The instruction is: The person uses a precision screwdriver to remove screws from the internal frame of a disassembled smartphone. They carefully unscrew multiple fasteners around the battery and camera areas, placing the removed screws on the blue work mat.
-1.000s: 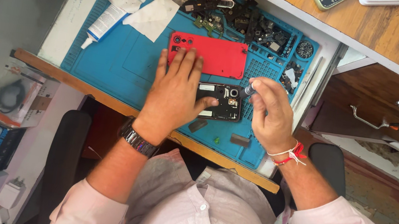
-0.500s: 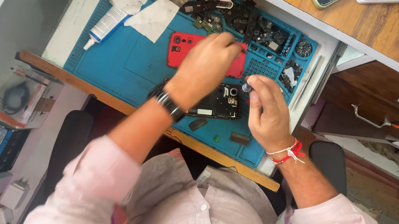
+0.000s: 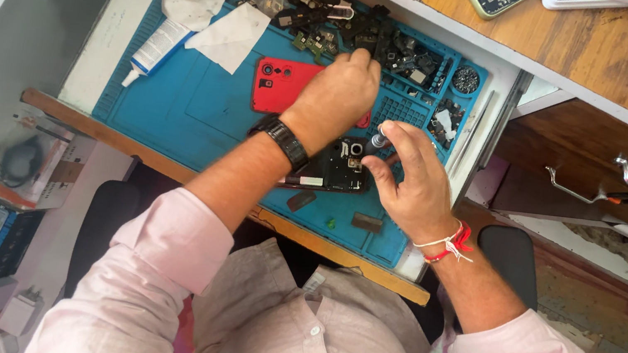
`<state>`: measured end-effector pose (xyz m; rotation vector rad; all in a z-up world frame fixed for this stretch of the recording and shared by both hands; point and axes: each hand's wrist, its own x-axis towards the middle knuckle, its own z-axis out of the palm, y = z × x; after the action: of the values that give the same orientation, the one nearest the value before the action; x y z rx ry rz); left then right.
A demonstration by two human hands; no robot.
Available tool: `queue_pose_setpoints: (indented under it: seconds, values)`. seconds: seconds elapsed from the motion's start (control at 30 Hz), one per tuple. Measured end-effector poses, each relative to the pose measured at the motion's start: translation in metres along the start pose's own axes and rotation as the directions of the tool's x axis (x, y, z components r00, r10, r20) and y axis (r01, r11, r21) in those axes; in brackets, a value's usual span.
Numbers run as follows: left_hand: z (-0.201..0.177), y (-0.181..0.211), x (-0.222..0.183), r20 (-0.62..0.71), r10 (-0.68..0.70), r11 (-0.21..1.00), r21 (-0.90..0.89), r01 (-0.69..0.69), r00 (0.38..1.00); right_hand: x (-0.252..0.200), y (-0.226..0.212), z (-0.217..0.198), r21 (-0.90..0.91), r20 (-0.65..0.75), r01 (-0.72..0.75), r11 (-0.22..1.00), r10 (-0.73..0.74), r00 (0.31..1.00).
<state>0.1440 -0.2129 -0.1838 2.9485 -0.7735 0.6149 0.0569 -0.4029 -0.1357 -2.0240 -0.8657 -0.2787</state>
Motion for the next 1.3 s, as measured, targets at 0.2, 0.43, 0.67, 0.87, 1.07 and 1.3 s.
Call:
queue_pose_setpoints:
  seconds: [0.2, 0.43, 0.67, 0.87, 1.07, 1.3]
  values:
    - [-0.023, -0.029, -0.005, 0.012, -0.233, 0.728, -0.660, 0.183, 0.972, 0.001, -0.002, -0.002, -0.031, -0.021, 0.014, 0.999, -0.015, 1.000]
    - [-0.122, -0.030, -0.052, 0.121, -0.438, 0.516, -0.777, 0.359, 0.891, 0.006, 0.006, 0.003, 0.033, -0.045, 0.115, 0.993, -0.114, 0.992]
    - [-0.190, 0.007, -0.131, 0.342, -0.516, 0.588, -0.525, 0.615, 0.785, 0.001, 0.007, -0.001, 0.011, -0.011, 0.045, 0.999, -0.045, 0.999]
    - [-0.217, 0.017, -0.184, 0.599, -0.453, 0.336, -0.571, 0.749, 0.660, 0.000, 0.007, 0.001, 0.039, -0.007, 0.022, 0.999, -0.021, 1.000]
    - [-0.211, 0.025, -0.216, 0.527, -0.409, 0.385, -0.641, 0.664, 0.745, -0.003, 0.009, 0.000, -0.035, -0.017, -0.019, 0.999, 0.018, 1.000]
    - [-0.201, 0.040, -0.214, 0.588, -0.485, 0.324, -0.566, 0.758, 0.647, -0.007, 0.015, 0.002, 0.070, -0.011, -0.083, 0.994, 0.084, 0.996]
